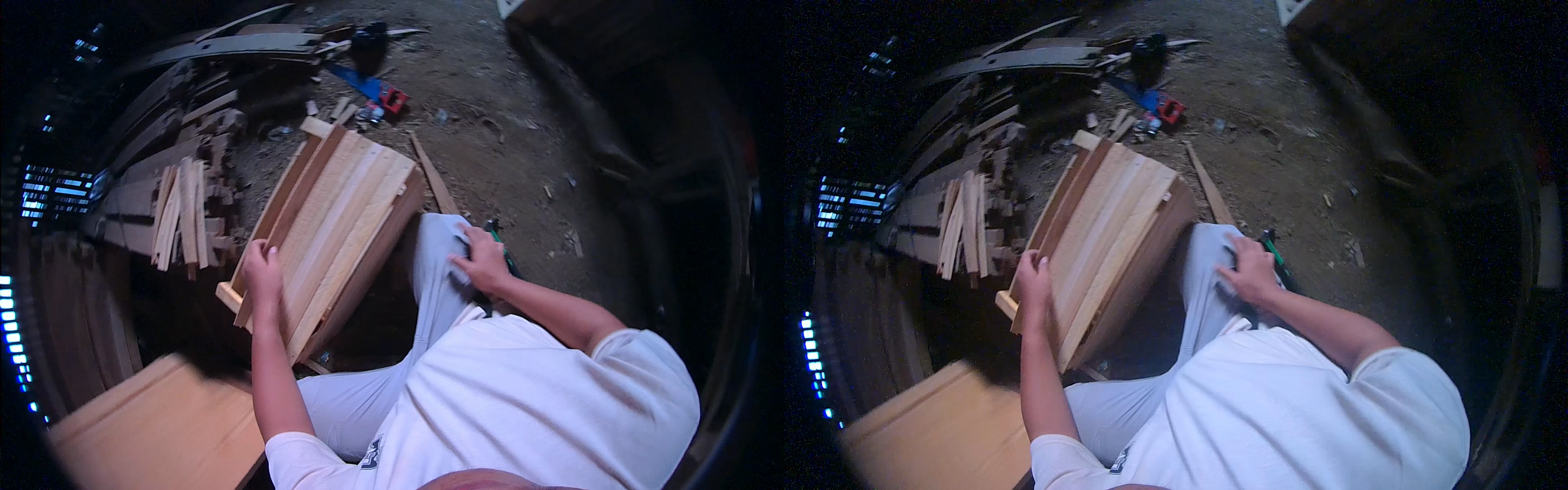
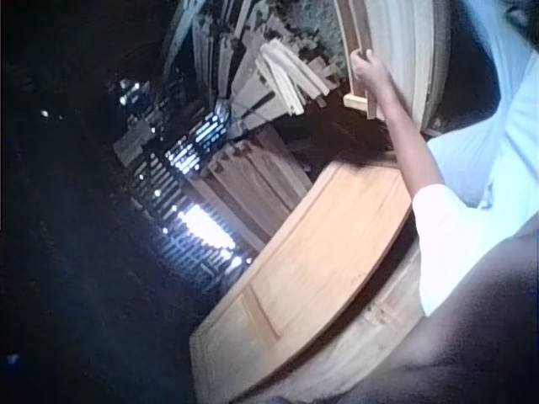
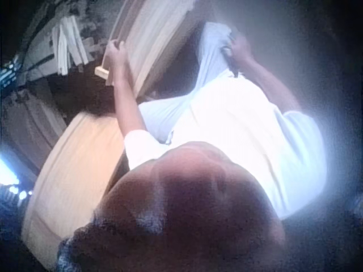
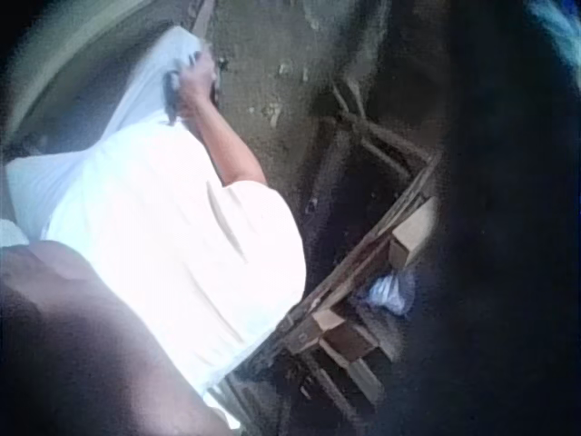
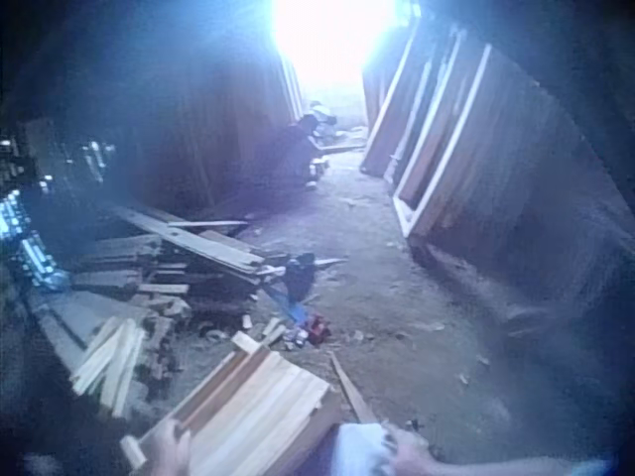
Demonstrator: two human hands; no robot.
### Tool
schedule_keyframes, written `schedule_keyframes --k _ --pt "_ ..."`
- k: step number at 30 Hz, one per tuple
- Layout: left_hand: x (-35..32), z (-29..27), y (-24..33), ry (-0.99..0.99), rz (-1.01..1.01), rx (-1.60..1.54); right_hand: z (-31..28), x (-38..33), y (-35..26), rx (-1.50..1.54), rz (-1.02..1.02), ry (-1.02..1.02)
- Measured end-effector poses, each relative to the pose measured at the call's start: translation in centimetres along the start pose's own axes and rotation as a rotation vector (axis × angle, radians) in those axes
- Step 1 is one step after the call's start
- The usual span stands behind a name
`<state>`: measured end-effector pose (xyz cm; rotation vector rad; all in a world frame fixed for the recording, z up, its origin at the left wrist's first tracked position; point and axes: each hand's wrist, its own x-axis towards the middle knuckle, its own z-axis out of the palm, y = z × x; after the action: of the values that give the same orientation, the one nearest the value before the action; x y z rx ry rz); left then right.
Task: The person uses a hand saw to cut a wooden plank, then assembles a small wooden box by fitting planks into a frame and securing them with a hammer. The person sits on the ground during assembly and adjusts the planks to fit.
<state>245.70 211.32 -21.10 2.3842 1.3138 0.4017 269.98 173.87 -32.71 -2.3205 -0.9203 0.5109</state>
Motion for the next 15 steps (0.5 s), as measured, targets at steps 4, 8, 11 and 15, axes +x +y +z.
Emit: schedule_keyframes --k 4,8,11,15 --pt "0.6 0.5 0.5 -0.042 -0.044 -0.014 0.7 4.5 10.6 0.788 0.378 0.051" --pt "0.8 -0.2 1.3 0.145 0.022 0.043 -0.9 4.3 19.5 0.586 0.673 -0.072" --pt "-1.2 -3.4 -0.7 0.457 0.132 0.084 -0.9 5.9 15.1 0.363 0.278 -0.005" --pt "-4.3 -5.0 2.5 0.604 0.322 -0.111 -4.8 2.4 -3.9 0.139 -0.376 0.117"
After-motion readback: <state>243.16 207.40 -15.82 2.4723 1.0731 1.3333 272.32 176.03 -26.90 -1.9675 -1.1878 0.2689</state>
